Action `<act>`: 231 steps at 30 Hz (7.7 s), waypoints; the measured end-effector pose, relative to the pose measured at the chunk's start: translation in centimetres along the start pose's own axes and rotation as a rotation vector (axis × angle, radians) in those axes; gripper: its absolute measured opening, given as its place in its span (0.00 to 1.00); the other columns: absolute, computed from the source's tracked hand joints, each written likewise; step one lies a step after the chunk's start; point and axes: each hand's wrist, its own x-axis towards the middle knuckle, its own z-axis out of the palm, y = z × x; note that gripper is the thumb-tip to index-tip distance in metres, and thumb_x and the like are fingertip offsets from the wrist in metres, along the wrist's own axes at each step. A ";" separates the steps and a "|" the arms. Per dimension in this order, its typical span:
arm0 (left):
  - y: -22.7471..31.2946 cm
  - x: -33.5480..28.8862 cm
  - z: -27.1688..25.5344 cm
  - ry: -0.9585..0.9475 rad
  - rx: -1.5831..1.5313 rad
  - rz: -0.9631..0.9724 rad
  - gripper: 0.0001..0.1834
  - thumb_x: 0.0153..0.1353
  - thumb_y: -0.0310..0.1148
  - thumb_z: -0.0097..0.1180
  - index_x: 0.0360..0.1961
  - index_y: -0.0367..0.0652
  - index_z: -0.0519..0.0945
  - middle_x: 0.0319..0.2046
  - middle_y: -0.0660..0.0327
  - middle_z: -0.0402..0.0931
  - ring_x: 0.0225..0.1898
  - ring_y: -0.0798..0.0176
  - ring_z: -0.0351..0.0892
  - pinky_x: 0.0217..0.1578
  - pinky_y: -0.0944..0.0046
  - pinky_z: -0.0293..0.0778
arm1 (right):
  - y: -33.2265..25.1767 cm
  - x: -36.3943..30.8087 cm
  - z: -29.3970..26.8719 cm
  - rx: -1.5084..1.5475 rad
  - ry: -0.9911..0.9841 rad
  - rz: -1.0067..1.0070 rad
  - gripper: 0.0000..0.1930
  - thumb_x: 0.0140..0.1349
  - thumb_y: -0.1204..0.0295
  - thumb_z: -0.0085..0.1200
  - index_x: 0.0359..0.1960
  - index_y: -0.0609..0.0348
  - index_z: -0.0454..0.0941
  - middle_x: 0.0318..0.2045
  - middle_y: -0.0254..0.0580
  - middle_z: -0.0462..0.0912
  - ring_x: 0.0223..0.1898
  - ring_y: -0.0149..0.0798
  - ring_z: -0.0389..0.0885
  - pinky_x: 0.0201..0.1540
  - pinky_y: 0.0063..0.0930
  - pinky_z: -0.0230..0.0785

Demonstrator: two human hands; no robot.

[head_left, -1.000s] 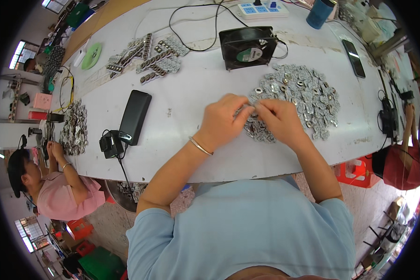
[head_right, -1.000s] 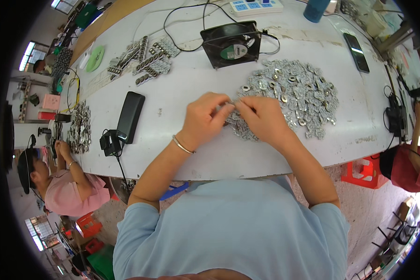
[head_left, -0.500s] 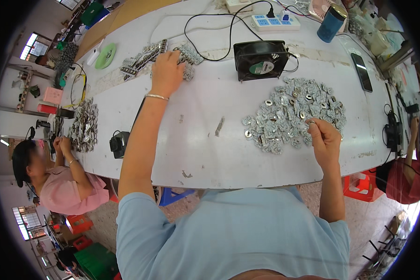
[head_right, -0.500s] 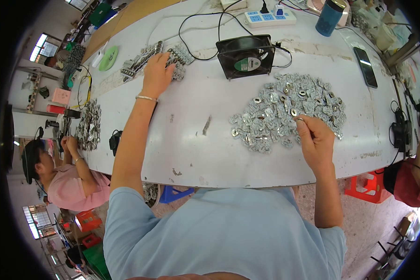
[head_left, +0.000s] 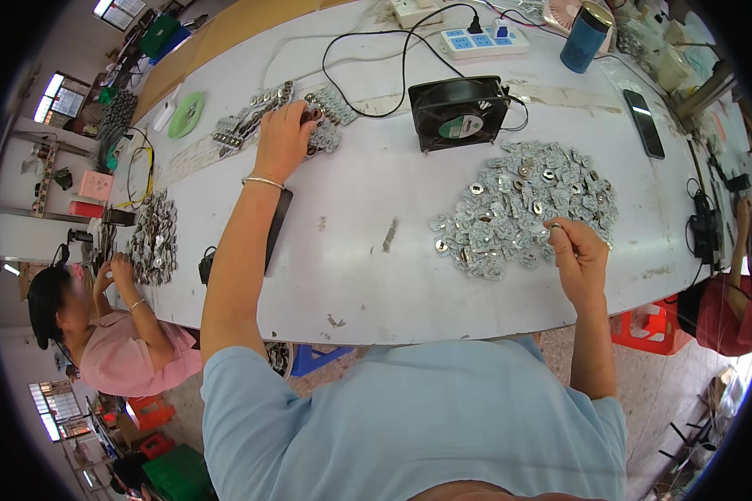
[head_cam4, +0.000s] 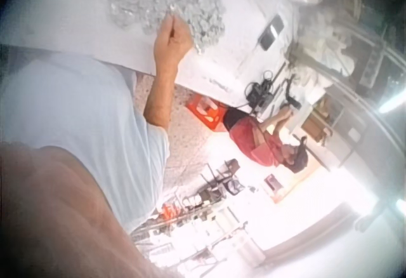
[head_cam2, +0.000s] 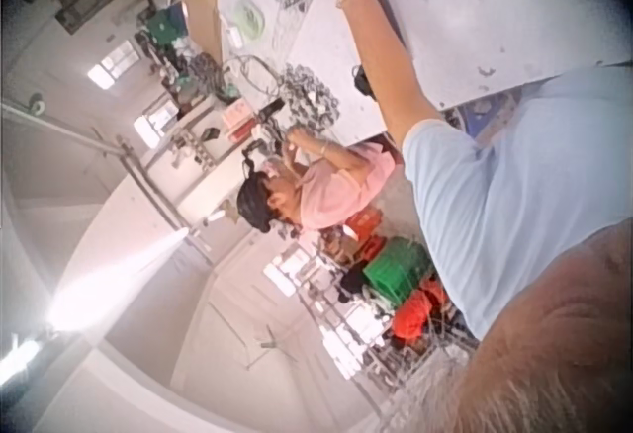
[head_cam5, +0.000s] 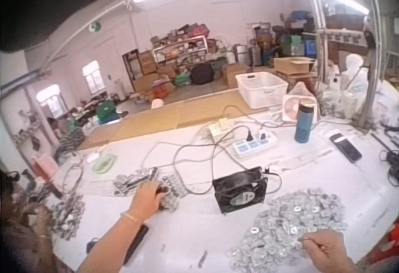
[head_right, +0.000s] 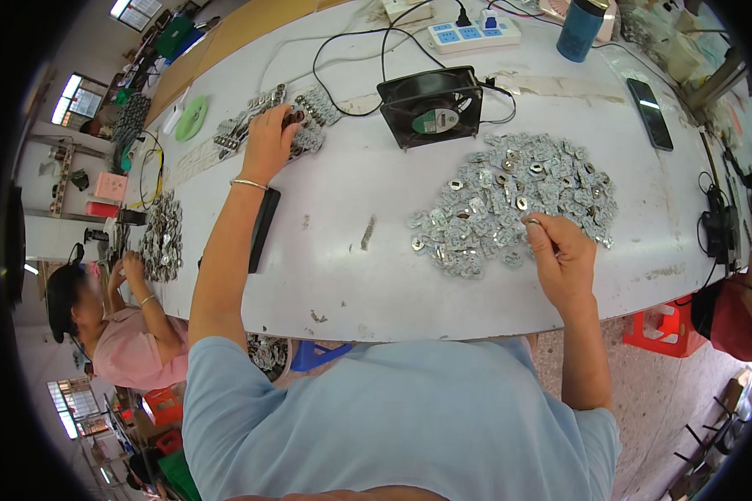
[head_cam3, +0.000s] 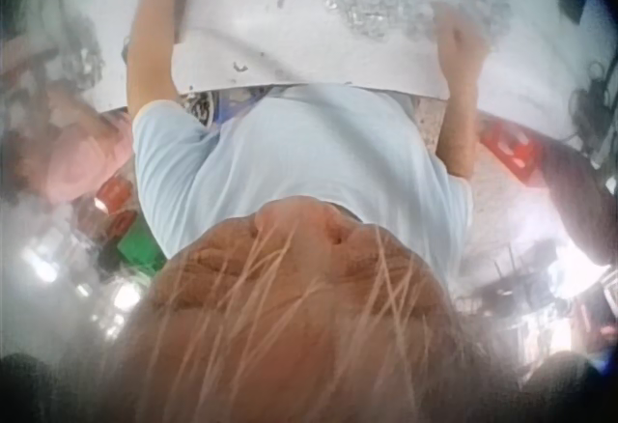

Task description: The person assembles small metal parts into an assembly strip by hand.

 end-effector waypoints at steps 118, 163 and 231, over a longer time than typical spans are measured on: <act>22.6 -4.4 -4.9 -0.372 -0.905 0.150 0.38 0.49 0.26 0.67 0.64 0.43 0.67 0.44 0.52 0.78 0.41 0.52 0.80 0.41 0.61 0.76 | -3.8 2.0 6.9 0.175 -0.444 -0.073 0.07 0.62 0.73 0.54 0.32 0.65 0.81 0.24 0.44 0.78 0.26 0.40 0.75 0.31 0.33 0.68; 19.1 -2.8 -2.0 0.176 -0.590 0.107 0.14 0.55 0.23 0.62 0.45 0.38 0.79 0.31 0.56 0.81 0.24 0.60 0.80 0.23 0.66 0.76 | -4.8 8.7 8.9 0.298 -0.368 0.201 0.13 0.65 0.68 0.51 0.27 0.64 0.77 0.16 0.33 0.74 0.19 0.24 0.71 0.23 0.22 0.65; 19.1 -3.2 -3.1 0.047 -0.527 0.298 0.18 0.53 0.25 0.66 0.46 0.41 0.80 0.26 0.58 0.79 0.20 0.61 0.76 0.20 0.66 0.70 | -5.3 6.8 6.8 0.292 -0.480 0.251 0.11 0.64 0.70 0.52 0.33 0.68 0.80 0.16 0.35 0.73 0.20 0.25 0.71 0.24 0.24 0.64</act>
